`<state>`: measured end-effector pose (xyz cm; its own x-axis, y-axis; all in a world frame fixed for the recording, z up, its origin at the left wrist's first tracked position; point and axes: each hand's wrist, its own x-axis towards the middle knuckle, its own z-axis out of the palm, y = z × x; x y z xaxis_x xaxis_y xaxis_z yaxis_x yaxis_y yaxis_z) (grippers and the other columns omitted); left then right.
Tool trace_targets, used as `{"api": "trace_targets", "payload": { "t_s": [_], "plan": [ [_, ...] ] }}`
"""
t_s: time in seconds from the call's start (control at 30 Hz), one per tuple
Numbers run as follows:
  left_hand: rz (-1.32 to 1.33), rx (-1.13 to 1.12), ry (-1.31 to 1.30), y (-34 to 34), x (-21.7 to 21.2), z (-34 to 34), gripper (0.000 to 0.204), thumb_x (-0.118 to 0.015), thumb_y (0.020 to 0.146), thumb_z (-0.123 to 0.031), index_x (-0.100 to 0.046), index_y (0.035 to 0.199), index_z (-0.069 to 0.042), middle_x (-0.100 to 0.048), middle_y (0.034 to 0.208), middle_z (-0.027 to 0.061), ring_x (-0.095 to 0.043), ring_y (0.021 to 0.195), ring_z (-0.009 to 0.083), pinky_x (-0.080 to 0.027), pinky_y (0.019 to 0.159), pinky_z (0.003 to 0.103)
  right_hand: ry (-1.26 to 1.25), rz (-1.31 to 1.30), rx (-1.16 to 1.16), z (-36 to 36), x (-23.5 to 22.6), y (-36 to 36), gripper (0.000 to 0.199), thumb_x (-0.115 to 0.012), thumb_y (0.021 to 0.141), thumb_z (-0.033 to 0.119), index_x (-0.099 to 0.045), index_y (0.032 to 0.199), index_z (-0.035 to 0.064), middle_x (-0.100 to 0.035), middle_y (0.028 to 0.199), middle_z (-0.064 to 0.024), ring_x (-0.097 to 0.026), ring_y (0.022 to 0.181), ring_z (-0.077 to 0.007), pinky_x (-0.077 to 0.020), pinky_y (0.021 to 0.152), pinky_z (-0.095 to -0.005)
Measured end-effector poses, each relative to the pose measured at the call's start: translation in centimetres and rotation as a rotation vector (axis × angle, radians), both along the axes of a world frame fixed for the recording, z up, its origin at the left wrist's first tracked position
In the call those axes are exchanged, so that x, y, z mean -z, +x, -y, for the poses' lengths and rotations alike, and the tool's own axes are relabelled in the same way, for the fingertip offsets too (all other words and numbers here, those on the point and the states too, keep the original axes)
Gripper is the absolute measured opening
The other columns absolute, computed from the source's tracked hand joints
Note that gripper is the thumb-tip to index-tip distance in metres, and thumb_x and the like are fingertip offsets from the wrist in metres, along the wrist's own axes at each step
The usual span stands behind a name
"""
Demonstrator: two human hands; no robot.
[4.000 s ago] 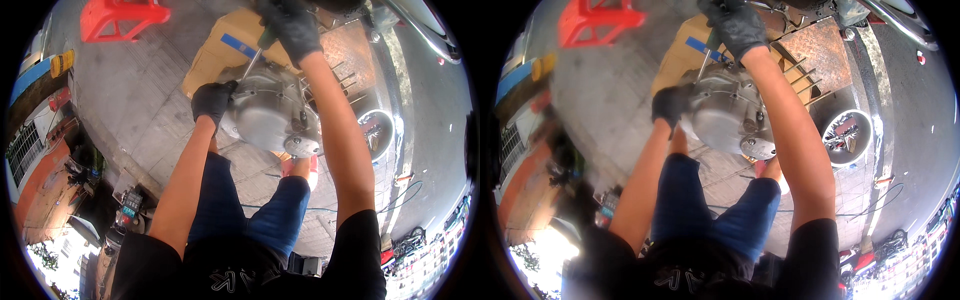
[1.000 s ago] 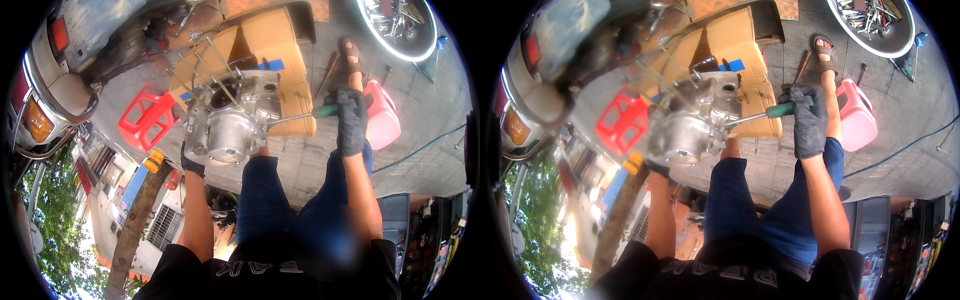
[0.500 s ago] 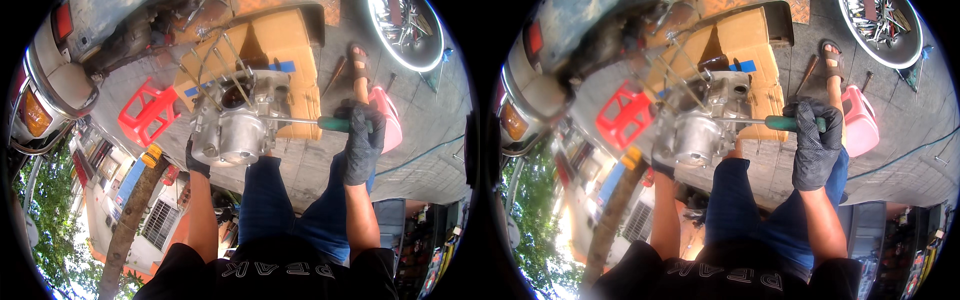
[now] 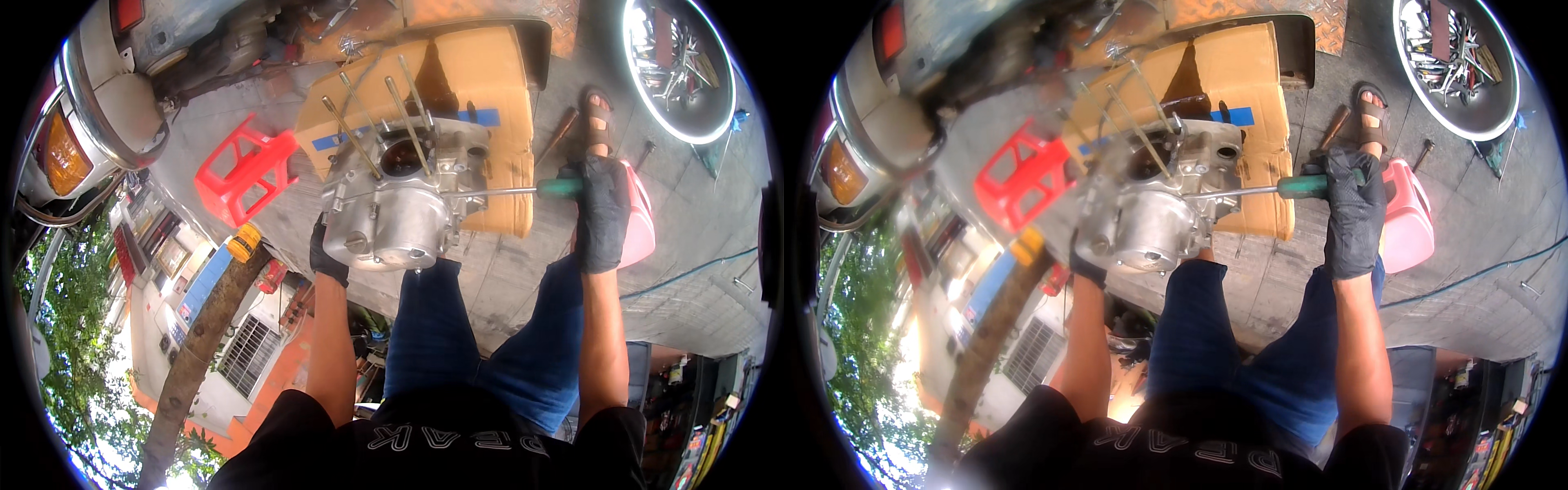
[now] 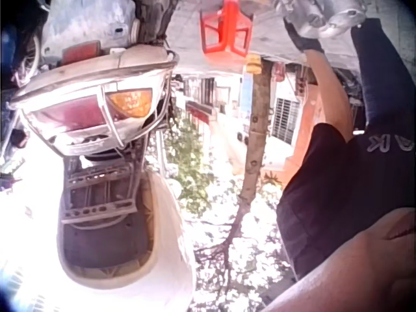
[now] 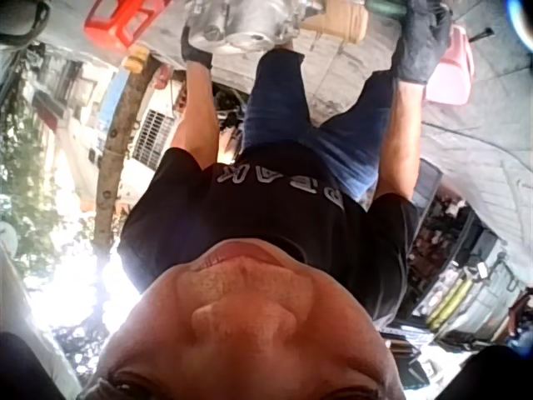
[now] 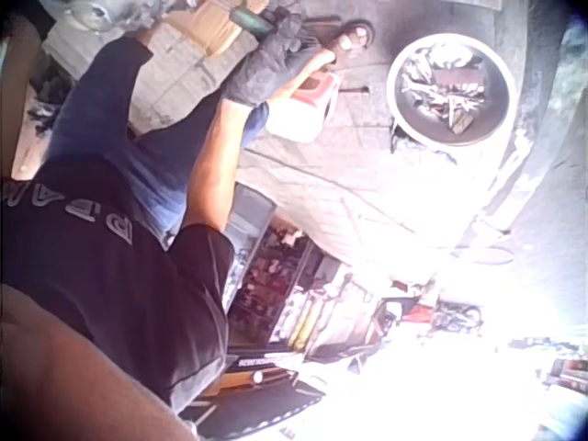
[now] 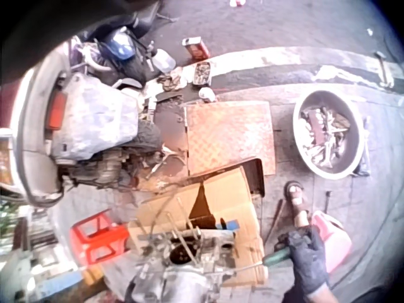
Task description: The person uses a screwdriver to pry off a metal cover from an engine component and then uses a power drill to unscrew bolts from the internal clutch assembly.
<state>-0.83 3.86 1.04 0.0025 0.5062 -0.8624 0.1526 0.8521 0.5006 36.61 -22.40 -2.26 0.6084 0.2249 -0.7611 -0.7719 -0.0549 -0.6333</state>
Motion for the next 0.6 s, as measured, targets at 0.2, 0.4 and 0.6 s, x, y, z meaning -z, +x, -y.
{"api": "trace_targets", "payload": {
  "t_s": [0.2, 0.4, 0.6],
  "plan": [
    [0.064, -0.187, -0.053, 1.8, -1.1, 0.5, 0.039, -0.043, 0.096, -0.025, -0.054, 0.125, -0.002, -0.061, 0.118, 0.0134, -0.060, 0.107, 0.0291, -0.048, 0.095, 0.042, -0.039, 0.054, -0.038, 0.5, -0.6, -0.6, 0.015, -0.057, 0.095, 0.018, -0.057, 0.098, 0.0026, -0.064, 0.088, -0.0078, -0.062, 0.078, -0.0148, -0.0504, 0.072, -0.0270],
    [0.092, -0.217, -0.052, 0.2, -0.7, 0.7, 0.039, -0.043, 0.096, -0.026, -0.054, 0.126, -0.003, -0.061, 0.121, 0.0131, -0.059, 0.108, 0.0298, -0.048, 0.096, 0.043, 0.018, 0.005, -0.043, 1.2, 2.0, -0.4, 0.017, -0.060, 0.093, 0.019, -0.056, 0.099, 0.0036, -0.064, 0.083, -0.0058, -0.062, 0.074, -0.0137, -0.0508, 0.068, -0.0270],
    [0.066, -0.132, -0.026, -0.7, -0.4, 0.0, 0.038, -0.043, 0.096, -0.026, -0.055, 0.124, -0.003, -0.061, 0.120, 0.0123, -0.059, 0.108, 0.0282, -0.048, 0.095, 0.042, 0.036, -0.080, 0.046, 0.7, 1.3, -0.3, 0.015, -0.060, 0.094, 0.017, -0.056, 0.100, 0.0041, -0.063, 0.087, -0.0054, -0.061, 0.079, -0.0136, -0.0503, 0.071, -0.0265]
  ]
}}
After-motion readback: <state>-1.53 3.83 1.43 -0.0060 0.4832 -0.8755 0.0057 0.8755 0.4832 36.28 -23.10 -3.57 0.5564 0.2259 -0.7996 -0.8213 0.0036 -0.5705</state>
